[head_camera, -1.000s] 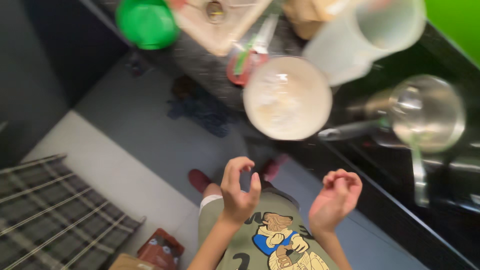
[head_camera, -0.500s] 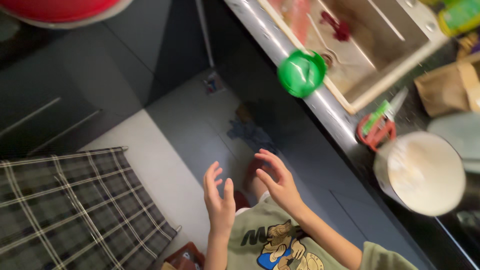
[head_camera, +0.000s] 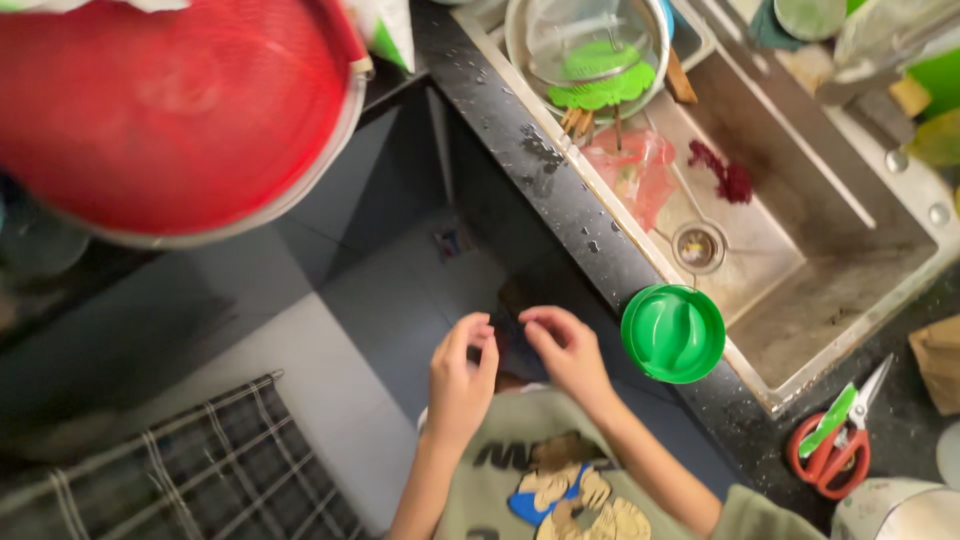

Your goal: The person adds hot water from a pot into a bowl of flour using a ladle and then mixes the ingredients together using chopsticks.

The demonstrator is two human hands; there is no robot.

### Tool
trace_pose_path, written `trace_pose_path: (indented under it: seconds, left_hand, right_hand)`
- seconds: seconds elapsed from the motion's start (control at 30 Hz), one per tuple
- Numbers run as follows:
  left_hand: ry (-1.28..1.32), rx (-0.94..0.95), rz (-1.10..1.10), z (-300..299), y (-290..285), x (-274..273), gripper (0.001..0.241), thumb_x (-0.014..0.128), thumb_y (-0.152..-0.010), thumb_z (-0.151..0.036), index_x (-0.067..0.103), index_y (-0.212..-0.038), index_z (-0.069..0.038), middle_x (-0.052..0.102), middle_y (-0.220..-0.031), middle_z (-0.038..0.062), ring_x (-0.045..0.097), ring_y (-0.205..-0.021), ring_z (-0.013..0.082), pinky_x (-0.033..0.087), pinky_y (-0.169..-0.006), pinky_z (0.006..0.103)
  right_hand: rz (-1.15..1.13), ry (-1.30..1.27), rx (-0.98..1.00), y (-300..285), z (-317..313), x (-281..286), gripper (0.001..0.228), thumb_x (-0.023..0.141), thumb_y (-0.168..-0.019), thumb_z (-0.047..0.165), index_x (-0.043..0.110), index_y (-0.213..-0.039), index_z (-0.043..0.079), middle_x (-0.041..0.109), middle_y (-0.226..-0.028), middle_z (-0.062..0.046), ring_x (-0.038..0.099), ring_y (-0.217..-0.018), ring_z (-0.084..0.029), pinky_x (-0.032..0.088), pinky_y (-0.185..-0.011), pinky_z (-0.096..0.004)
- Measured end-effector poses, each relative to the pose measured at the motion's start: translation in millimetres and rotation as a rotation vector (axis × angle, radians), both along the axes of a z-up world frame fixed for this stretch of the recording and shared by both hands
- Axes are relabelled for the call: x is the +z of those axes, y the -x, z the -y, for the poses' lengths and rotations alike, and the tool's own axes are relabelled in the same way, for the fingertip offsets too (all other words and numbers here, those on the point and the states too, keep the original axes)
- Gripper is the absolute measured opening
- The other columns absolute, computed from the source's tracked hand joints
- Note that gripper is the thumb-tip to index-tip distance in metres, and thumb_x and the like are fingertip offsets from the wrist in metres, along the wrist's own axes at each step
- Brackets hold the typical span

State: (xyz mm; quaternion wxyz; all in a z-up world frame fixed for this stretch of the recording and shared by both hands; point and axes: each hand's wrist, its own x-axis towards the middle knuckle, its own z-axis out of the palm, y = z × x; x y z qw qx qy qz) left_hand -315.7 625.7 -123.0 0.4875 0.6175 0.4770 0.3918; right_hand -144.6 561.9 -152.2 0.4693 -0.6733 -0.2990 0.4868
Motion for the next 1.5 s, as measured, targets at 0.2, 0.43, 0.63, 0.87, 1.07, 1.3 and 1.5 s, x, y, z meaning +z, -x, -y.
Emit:
trace_pose_path:
  seconds: [0.2,0.43,0.63,0.87,1.07,1.3,1.5]
  left_hand:
    - [0.243,-0.238,-0.134,-104,-61,11,0.021,0.071,-0.089,-0.009,0.069,-0.109,-0.005,0.067,-0.075,0.006,0.057,-0.057,0.0192,0.050,-0.056,0.0323]
    - [-0.007,-0.433,-0.146,-224,-137,-31,0.018,0.070,-0.089,-0.010,0.070,-0.106,-0.008,0.067,-0.081,0.006,0.064,-0.065,0.0220,0.052,-0.060,0.0345]
    - [0.263,-0.589,-0.357,-300,-175,-38,0.018,0.069,-0.088,-0.014,0.071,-0.105,-0.011,0.067,-0.083,0.006,0.064,-0.061,0.0296,0.051,-0.061,0.0407]
    - [0.050,-0.643,-0.293,-326,-201,-50,0.015,0.070,-0.088,-0.013,0.069,-0.103,-0.009,0.064,-0.084,0.007,0.067,-0.076,0.0296,0.053,-0.068,0.0408]
    - [0.078,-0.693,-0.307,-336,-211,-53,0.016,0.071,-0.088,-0.013,0.069,-0.103,-0.010,0.064,-0.084,0.007,0.067,-0.075,0.0293,0.053,-0.068,0.0400]
    - [0.080,-0.724,-0.292,-341,-218,-51,0.017,0.071,-0.088,-0.013,0.069,-0.105,-0.009,0.064,-0.083,0.007,0.067,-0.073,0.0287,0.053,-0.067,0.0397]
    - [0.073,-0.750,-0.286,-339,-222,-51,0.017,0.070,-0.089,-0.015,0.069,-0.105,-0.008,0.065,-0.083,0.007,0.068,-0.073,0.0296,0.053,-0.067,0.0400]
  right_hand:
    - [0.278,0.138,-0.267,-52,-76,12,0.015,0.070,-0.094,0.010,0.075,-0.107,0.006,0.058,-0.076,0.006,0.047,-0.068,-0.002,0.039,-0.059,-0.020]
    - [0.735,0.155,-0.425,-108,-168,-3,0.015,0.074,-0.089,0.008,0.074,-0.103,0.003,0.065,-0.081,-0.004,0.055,-0.067,-0.010,0.048,-0.065,-0.024]
    - [0.775,0.239,-0.509,-136,-230,-12,0.016,0.074,-0.088,0.008,0.074,-0.103,0.003,0.066,-0.081,-0.007,0.056,-0.066,-0.015,0.048,-0.064,-0.029]
    - [0.797,0.414,-0.315,-146,-275,-11,0.025,0.082,-0.079,0.016,0.074,-0.098,0.003,0.063,-0.075,-0.011,0.061,-0.069,-0.024,0.051,-0.067,-0.038]
    - [0.762,0.521,-0.438,-147,-263,-7,0.049,0.091,-0.068,0.032,0.070,-0.094,-0.003,0.063,-0.076,-0.012,0.061,-0.068,-0.024,0.051,-0.064,-0.037]
    - [0.614,0.596,-0.442,-151,-258,-21,0.042,0.089,-0.073,0.033,0.075,-0.086,-0.004,0.064,-0.064,-0.011,0.059,-0.057,-0.019,0.049,-0.058,-0.033]
    - [0.457,0.596,-0.479,-150,-249,-44,0.037,0.084,-0.080,0.030,0.074,-0.082,-0.006,0.060,-0.055,-0.008,0.050,-0.052,-0.010,0.045,-0.051,-0.031]
